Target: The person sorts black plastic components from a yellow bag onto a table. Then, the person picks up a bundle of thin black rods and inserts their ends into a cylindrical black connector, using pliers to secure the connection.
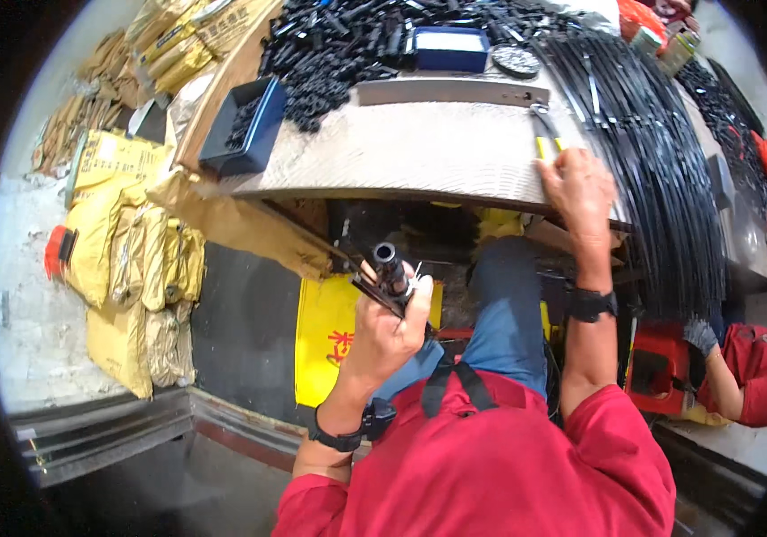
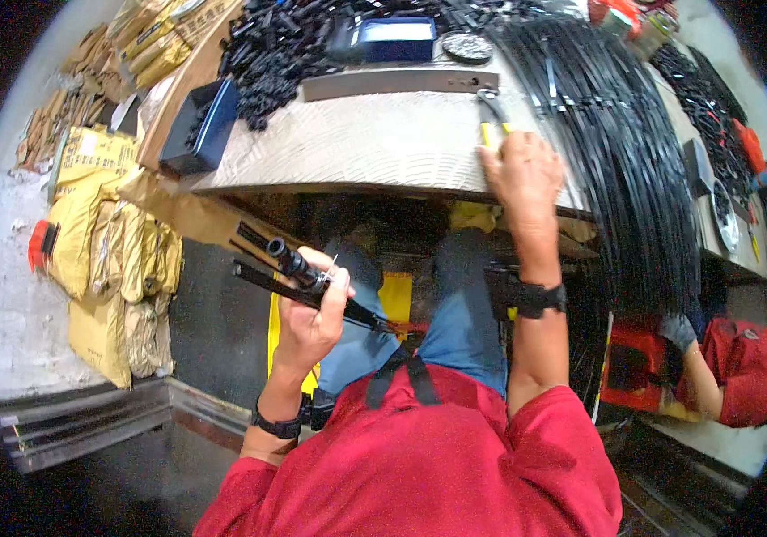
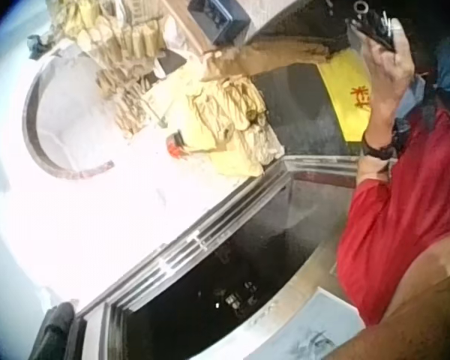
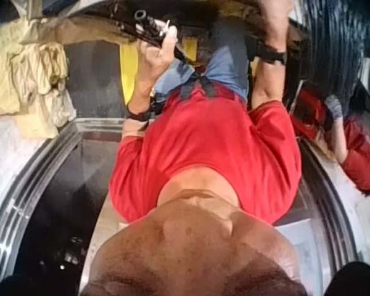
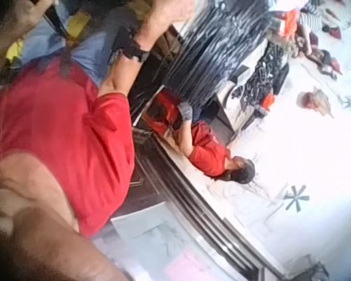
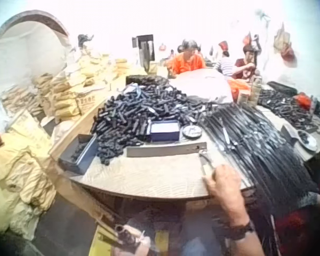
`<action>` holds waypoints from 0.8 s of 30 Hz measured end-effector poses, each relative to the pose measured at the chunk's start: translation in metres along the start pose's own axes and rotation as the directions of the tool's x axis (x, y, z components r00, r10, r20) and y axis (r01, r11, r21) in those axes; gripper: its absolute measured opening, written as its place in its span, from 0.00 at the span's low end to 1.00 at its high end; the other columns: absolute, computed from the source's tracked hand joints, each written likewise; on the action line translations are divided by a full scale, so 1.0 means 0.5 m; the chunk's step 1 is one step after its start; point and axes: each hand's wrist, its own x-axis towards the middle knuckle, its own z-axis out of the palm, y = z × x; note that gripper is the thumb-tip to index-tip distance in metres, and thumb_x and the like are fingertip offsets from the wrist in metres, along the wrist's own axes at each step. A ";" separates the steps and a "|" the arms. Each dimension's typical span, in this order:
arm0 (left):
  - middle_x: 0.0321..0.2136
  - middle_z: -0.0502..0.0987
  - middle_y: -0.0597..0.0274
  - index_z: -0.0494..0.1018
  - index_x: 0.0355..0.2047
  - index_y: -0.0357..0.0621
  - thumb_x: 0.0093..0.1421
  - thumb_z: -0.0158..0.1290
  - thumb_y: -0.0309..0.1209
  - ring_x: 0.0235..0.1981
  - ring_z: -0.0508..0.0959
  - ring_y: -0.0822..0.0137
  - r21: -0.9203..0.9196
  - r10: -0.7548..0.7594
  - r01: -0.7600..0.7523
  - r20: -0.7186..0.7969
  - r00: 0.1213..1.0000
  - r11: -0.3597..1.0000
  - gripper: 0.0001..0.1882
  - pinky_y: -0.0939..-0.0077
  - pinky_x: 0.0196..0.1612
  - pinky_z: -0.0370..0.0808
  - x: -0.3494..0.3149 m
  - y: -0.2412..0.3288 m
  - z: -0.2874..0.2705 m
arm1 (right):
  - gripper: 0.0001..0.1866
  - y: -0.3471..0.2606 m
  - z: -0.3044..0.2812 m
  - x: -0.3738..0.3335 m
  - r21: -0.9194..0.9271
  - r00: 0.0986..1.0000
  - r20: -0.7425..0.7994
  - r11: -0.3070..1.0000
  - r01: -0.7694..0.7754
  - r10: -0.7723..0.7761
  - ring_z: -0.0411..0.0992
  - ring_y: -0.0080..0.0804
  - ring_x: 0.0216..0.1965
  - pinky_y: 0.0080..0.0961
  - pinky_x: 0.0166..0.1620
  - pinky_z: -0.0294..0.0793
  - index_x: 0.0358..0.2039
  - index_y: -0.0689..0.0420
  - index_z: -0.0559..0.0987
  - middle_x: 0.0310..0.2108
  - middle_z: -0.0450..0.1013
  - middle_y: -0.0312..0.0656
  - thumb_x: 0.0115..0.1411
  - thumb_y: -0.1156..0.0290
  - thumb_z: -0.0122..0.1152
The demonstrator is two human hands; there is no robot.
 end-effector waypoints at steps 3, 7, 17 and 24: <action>0.27 0.65 0.62 0.61 0.30 0.41 0.53 0.47 0.16 0.25 0.71 0.73 -0.398 -0.176 0.159 -0.006 0.984 0.903 0.08 0.80 0.28 0.69 -0.021 -0.011 -0.020 | 0.16 0.019 -0.016 0.006 -0.152 0.994 0.113 0.988 0.014 0.003 0.71 0.37 0.33 0.36 0.39 0.66 0.27 0.56 0.73 0.29 0.72 0.43 0.53 0.54 0.54; 0.28 0.68 0.58 0.66 0.29 0.38 0.51 0.53 0.21 0.29 0.69 0.63 -0.554 -0.247 0.216 0.018 0.969 0.804 0.06 0.73 0.33 0.66 -0.040 -0.013 -0.031 | 0.17 0.022 -0.012 0.002 -0.232 0.991 -0.065 0.968 0.099 -0.117 0.70 0.39 0.36 0.36 0.40 0.66 0.30 0.58 0.72 0.30 0.71 0.44 0.55 0.55 0.51; 0.31 0.67 0.51 0.52 0.49 0.35 0.43 0.53 0.16 0.27 0.72 0.55 -0.335 0.188 -0.197 -0.060 0.980 0.921 0.32 0.67 0.32 0.70 -0.064 -0.031 -0.023 | 0.13 -0.032 -0.156 -0.136 0.961 0.950 0.271 0.105 -0.256 -0.158 0.68 0.22 0.24 0.19 0.29 0.70 0.32 0.61 0.71 0.29 0.69 0.42 0.60 0.63 0.50; 0.29 0.68 0.52 0.46 0.53 0.30 0.42 0.52 0.15 0.25 0.71 0.56 -0.386 0.169 -0.135 0.055 0.984 0.913 0.38 0.69 0.30 0.69 -0.040 -0.031 -0.012 | 0.19 -0.090 -0.221 -0.192 -0.141 0.696 -0.085 0.700 0.701 -0.713 0.60 0.32 0.53 0.39 0.57 0.53 0.46 0.53 0.71 0.50 0.61 0.38 0.52 0.72 0.54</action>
